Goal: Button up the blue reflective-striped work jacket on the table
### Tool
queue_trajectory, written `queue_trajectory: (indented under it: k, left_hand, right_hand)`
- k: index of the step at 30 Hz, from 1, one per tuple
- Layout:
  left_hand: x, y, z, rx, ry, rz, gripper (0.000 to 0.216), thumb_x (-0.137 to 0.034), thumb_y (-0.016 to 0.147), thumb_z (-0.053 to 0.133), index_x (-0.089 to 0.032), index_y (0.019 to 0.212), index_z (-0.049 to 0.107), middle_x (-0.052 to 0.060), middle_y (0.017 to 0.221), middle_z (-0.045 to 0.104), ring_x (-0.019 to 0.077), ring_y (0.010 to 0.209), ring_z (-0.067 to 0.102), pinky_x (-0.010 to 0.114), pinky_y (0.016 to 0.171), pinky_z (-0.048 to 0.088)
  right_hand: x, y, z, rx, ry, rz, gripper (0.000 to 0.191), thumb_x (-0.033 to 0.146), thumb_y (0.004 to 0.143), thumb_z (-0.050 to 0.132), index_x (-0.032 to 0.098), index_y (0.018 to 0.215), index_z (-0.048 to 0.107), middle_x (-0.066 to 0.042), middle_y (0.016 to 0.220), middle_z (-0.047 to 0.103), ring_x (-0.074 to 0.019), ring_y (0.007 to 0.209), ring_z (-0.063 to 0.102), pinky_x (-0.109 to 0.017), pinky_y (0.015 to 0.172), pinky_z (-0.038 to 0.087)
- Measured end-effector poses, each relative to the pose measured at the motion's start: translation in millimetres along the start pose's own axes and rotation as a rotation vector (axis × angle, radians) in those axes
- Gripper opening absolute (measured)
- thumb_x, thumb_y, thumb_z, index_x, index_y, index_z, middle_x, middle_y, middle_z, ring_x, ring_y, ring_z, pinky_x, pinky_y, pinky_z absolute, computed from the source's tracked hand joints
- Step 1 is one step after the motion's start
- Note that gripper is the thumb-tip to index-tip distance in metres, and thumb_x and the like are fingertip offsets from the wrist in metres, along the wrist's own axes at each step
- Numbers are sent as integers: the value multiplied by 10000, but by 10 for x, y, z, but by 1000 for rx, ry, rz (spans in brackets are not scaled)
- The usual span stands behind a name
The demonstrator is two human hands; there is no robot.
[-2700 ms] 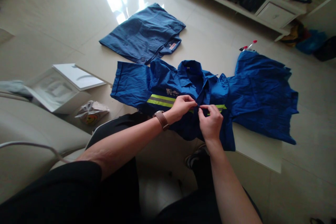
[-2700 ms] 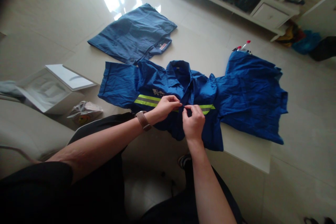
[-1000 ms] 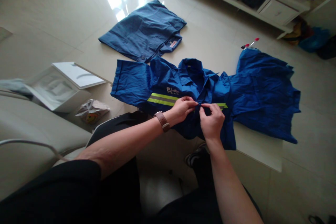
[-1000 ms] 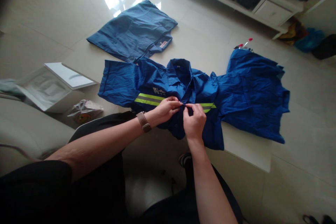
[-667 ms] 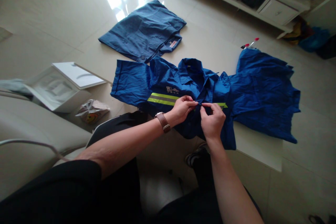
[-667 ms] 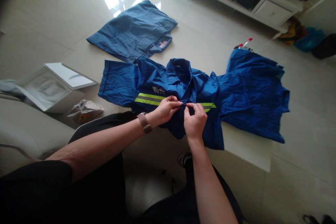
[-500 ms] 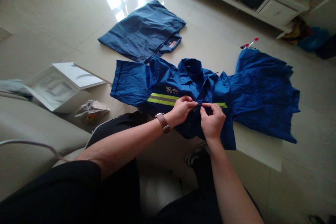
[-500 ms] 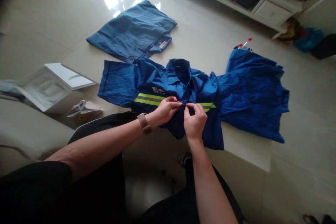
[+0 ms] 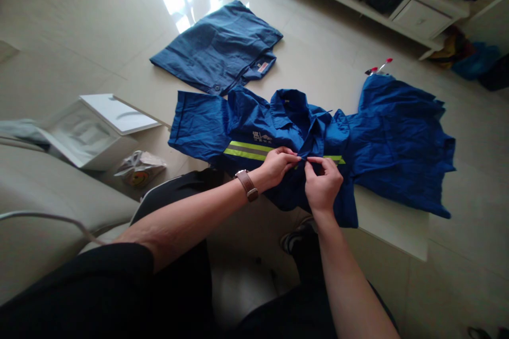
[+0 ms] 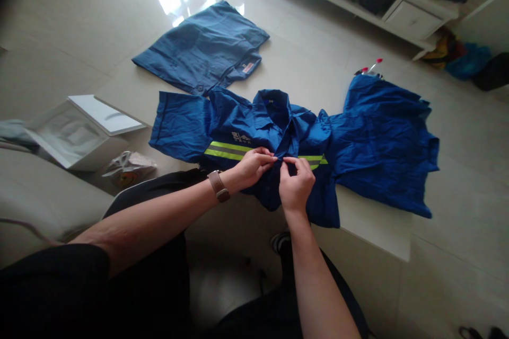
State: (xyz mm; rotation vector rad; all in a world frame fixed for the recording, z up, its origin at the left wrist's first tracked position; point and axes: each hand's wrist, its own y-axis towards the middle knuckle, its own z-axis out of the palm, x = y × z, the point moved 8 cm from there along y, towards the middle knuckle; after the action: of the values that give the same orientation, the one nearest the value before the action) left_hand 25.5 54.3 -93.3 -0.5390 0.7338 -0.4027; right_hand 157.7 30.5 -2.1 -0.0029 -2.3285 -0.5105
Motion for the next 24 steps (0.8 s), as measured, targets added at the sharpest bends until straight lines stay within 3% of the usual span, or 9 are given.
queue_trajectory:
  k: [10, 24]
  left_hand:
    - [-7, -67, 45, 38, 5, -29, 267, 16, 668, 776, -150, 713, 573, -13, 712, 619, 88, 755, 625, 241, 823, 521]
    - [23, -22, -19, -37, -24, 44, 380, -31, 574, 848, -167, 741, 536, -31, 709, 606, 101, 738, 626, 247, 767, 496]
  right_hand:
    - [-19, -1, 2, -4, 11, 34, 109, 247, 872, 668, 181, 874, 755, -56, 855, 703, -190, 758, 600, -326, 747, 487]
    - [-65, 11, 16, 16, 23, 89, 150, 292, 856, 670, 175, 894, 757, -56, 872, 711, -178, 727, 588, -321, 733, 488]
